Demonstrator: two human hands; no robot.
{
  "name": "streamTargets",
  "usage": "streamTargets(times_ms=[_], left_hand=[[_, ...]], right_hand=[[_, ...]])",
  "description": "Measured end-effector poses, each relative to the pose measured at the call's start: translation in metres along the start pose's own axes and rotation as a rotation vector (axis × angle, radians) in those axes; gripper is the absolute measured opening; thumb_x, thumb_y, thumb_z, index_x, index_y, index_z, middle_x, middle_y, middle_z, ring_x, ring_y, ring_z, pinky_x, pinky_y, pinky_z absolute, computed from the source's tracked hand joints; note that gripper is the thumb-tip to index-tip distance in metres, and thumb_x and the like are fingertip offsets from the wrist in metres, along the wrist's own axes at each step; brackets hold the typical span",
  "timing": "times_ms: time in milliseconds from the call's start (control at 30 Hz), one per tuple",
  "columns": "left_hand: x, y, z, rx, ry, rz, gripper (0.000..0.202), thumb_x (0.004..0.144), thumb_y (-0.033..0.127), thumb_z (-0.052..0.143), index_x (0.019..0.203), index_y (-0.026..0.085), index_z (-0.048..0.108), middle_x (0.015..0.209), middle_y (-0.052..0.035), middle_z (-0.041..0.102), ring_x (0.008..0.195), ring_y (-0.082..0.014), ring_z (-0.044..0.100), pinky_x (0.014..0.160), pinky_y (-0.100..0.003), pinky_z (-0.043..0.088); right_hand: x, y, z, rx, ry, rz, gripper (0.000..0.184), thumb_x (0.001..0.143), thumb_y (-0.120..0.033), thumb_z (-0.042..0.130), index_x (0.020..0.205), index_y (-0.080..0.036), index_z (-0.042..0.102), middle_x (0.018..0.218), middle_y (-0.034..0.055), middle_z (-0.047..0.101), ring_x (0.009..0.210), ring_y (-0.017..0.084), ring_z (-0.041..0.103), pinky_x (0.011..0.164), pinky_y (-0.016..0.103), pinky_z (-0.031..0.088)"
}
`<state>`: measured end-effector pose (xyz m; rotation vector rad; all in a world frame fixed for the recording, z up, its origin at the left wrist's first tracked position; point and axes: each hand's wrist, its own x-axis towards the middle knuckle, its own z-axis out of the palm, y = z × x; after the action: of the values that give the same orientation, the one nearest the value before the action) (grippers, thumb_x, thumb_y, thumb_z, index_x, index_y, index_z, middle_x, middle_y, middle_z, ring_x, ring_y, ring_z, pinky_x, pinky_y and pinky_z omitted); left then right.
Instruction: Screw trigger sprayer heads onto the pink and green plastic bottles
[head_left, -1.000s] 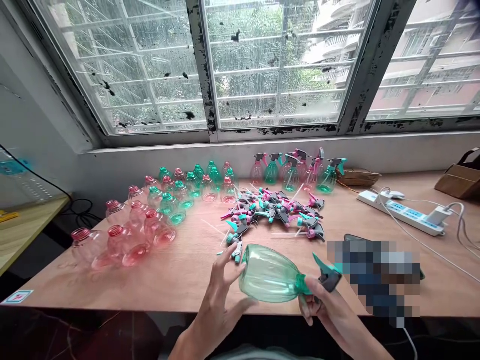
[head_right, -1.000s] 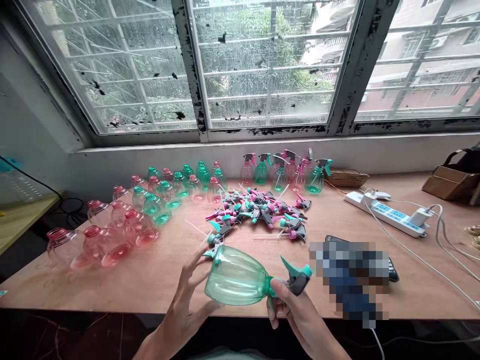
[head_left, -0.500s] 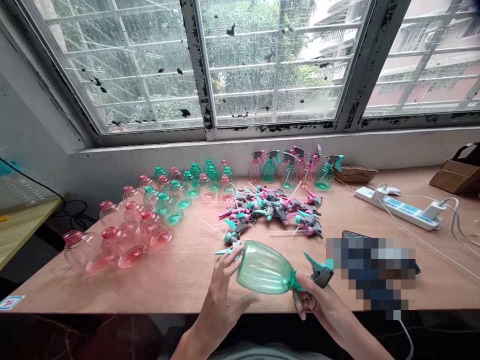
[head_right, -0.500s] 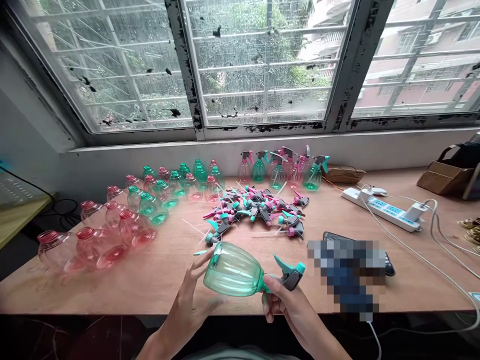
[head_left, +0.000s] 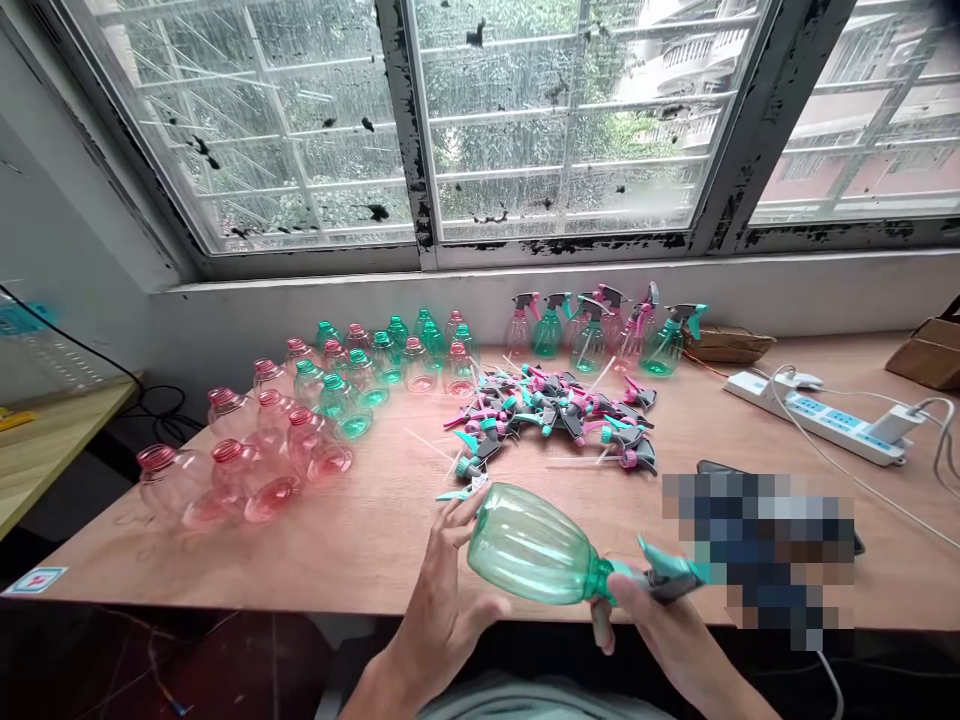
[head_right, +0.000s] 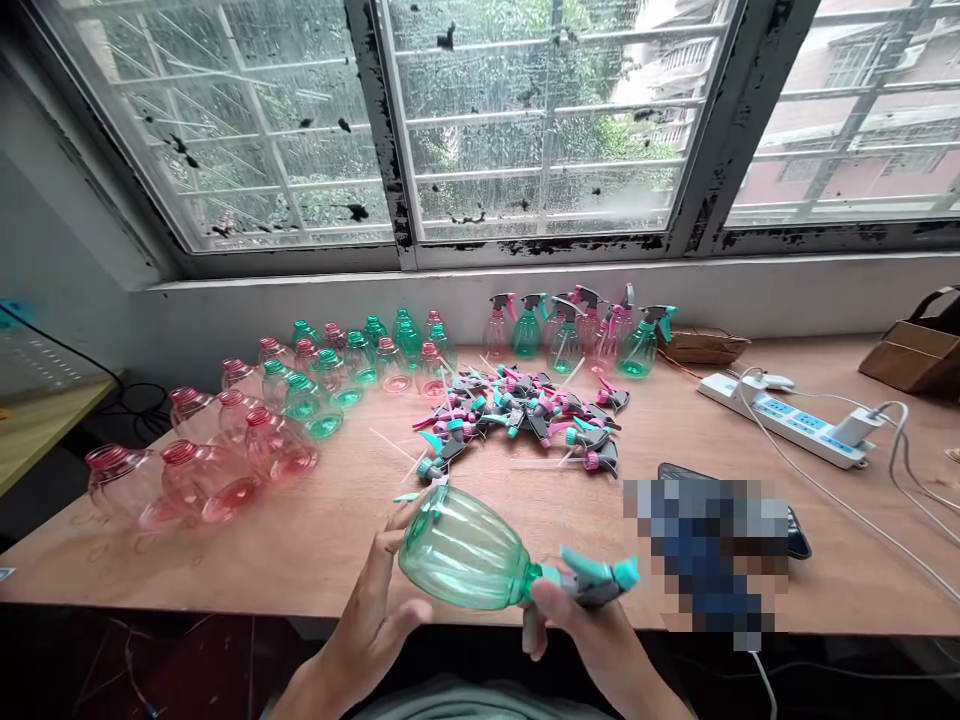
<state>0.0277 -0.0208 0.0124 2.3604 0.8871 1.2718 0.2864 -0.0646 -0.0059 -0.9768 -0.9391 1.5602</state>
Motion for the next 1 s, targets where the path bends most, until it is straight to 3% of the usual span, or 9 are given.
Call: streamTargets(times_ms=[67,133,267,400,600,733,833,900,1000], left_hand=[[-0.001,0.001,0.005,-0.012,0.03,-0.033,0.05,0.107,0.058,0.039,0.14,0.02,0.043,0.161,-0.026,0.046,0.15,-0.0368,0.047,0.117,-0.064,0.041],[-0.001,-0.001,0.005,-0.005,0.031,-0.027,0.044,0.108,0.052,0.044,0.14,0.023,0.045,0.162,-0.0235,0.046,0.15,-0.0361,0.047,0.114,-0.061,0.045],[-0.001,-0.011,0.0,0.045,0.049,0.04,0.031,0.106,0.025,0.06,0.136,0.027,0.054,0.157,-0.0164,0.053,0.145,-0.0327,0.052,0.115,-0.058,0.045],[-0.004,-0.016,0.001,0.065,0.085,0.121,0.043,0.104,0.008,0.056,0.141,0.029,0.05,0.151,-0.0138,0.057,0.144,-0.0279,0.053,0.12,-0.057,0.04],[-0.001,-0.003,0.004,0.013,0.078,0.132,0.062,0.1,0.038,0.069,0.151,0.026,0.037,0.16,-0.0211,0.047,0.149,-0.0364,0.047,0.115,-0.06,0.047],[0.005,0.001,-0.001,0.033,0.058,0.168,0.049,0.104,0.019,0.062,0.149,0.03,0.044,0.16,-0.0167,0.049,0.15,-0.0319,0.049,0.115,-0.054,0.049],[0.006,0.003,-0.003,0.065,0.093,0.188,0.057,0.103,0.006,0.058,0.15,0.035,0.043,0.16,-0.0129,0.05,0.15,-0.0286,0.048,0.118,-0.054,0.046],[0.004,0.006,-0.001,0.071,0.112,0.182,0.061,0.1,0.017,0.068,0.152,0.033,0.04,0.159,-0.0155,0.05,0.15,-0.0314,0.048,0.12,-0.058,0.042],[0.003,0.011,0.003,0.053,0.13,0.163,0.069,0.095,0.052,0.072,0.149,0.026,0.039,0.158,-0.0219,0.05,0.149,-0.0376,0.047,0.121,-0.065,0.036]], right_hand=[[-0.002,0.001,0.001,-0.03,0.0,-0.044,0.045,0.078,-0.058,0.087,0.059,-0.018,0.08,0.06,0.0055,0.076,0.062,0.021,0.068,0.066,0.031,0.052],[-0.002,0.0,0.003,-0.034,-0.002,-0.051,0.048,0.084,-0.062,0.08,0.063,-0.019,0.082,0.058,0.005,0.075,0.058,0.021,0.067,0.062,0.032,0.053],[-0.001,-0.004,0.007,0.111,0.003,0.088,0.055,0.087,-0.068,0.072,0.067,-0.018,0.081,0.052,0.0014,0.068,0.044,0.016,0.06,0.045,0.026,0.049],[-0.002,-0.008,0.014,0.208,0.034,0.154,0.053,0.085,-0.063,0.079,0.064,-0.014,0.078,0.049,0.0013,0.067,0.041,0.011,0.057,0.043,0.021,0.049],[-0.007,-0.012,0.016,0.237,0.042,0.114,0.052,0.08,-0.063,0.084,0.063,-0.014,0.077,0.045,0.0012,0.068,0.04,0.011,0.059,0.042,0.018,0.049],[-0.005,-0.013,0.011,0.256,0.017,0.199,0.059,0.082,-0.066,0.079,0.059,-0.012,0.076,0.04,-0.0012,0.062,0.033,0.008,0.052,0.038,0.017,0.044],[-0.005,-0.011,0.011,0.259,-0.011,0.259,0.063,0.087,-0.066,0.073,0.056,-0.011,0.075,0.036,-0.0018,0.058,0.029,0.007,0.045,0.034,0.017,0.039],[-0.006,-0.009,0.013,0.263,-0.008,0.218,0.06,0.087,-0.065,0.075,0.056,-0.013,0.073,0.039,-0.0019,0.06,0.032,0.007,0.048,0.036,0.018,0.041],[-0.008,-0.007,0.016,0.255,0.014,0.088,0.049,0.078,-0.06,0.087,0.057,-0.018,0.073,0.047,-0.0015,0.069,0.043,0.01,0.059,0.046,0.019,0.049]])
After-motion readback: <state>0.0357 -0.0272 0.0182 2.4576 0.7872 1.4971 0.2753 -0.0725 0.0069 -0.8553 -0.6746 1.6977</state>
